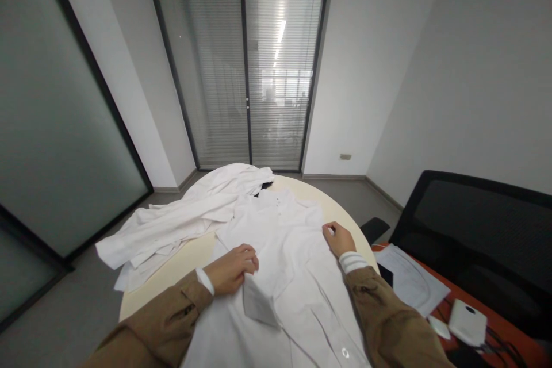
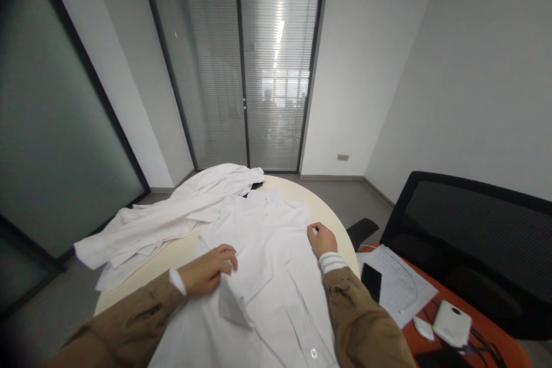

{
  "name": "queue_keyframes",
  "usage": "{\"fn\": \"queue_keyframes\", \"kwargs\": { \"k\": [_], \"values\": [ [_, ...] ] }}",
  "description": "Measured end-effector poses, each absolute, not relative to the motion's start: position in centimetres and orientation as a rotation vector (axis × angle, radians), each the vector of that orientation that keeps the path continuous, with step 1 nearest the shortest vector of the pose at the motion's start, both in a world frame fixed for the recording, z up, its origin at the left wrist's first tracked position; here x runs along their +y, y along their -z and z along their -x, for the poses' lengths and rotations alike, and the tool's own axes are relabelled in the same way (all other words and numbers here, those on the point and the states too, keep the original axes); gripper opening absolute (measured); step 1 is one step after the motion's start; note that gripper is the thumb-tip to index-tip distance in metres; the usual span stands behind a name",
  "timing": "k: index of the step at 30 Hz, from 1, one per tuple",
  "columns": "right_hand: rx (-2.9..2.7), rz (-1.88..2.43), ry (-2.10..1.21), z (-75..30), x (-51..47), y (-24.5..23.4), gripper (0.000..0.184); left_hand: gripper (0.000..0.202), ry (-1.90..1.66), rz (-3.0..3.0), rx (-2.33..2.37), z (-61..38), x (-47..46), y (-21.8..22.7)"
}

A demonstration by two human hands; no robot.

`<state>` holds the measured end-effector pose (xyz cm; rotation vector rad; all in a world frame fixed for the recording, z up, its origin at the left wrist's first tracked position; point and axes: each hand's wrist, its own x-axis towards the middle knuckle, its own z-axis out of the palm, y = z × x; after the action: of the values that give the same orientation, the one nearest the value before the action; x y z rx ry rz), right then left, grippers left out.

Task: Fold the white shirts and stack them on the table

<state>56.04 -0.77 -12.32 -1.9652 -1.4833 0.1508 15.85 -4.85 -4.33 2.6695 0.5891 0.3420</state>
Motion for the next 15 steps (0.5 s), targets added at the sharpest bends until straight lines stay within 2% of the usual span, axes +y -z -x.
{"fn": "queue_keyframes", "kwargs": {
  "k": [3, 9, 12, 15],
  "values": [
    [-1.491, 1.957, -0.148, -56.2, -0.7, 12.6, 0.029, 0.037, -0.306, -2.543, 0.646, -13.5, -4.7, 4.3],
    [-1.52, 1.942, -0.176, -56.7, -0.3, 13.1, 0.029, 0.028, -0.01, -2.258, 0.969, -10.9, -5.5, 2.4],
    [-1.507, 1.934, -0.178, -56.8, -0.2, 13.4, 0.031, 0.023, 0.018, -2.269, 1.165, -11.1, -5.9, 1.8],
    [-1.504, 1.927, -0.173, -56.7, -0.2, 13.4, 0.032, 0.04, -0.009, -2.315, 1.228, -11.7, -5.9, 2.3]
  ]
}}
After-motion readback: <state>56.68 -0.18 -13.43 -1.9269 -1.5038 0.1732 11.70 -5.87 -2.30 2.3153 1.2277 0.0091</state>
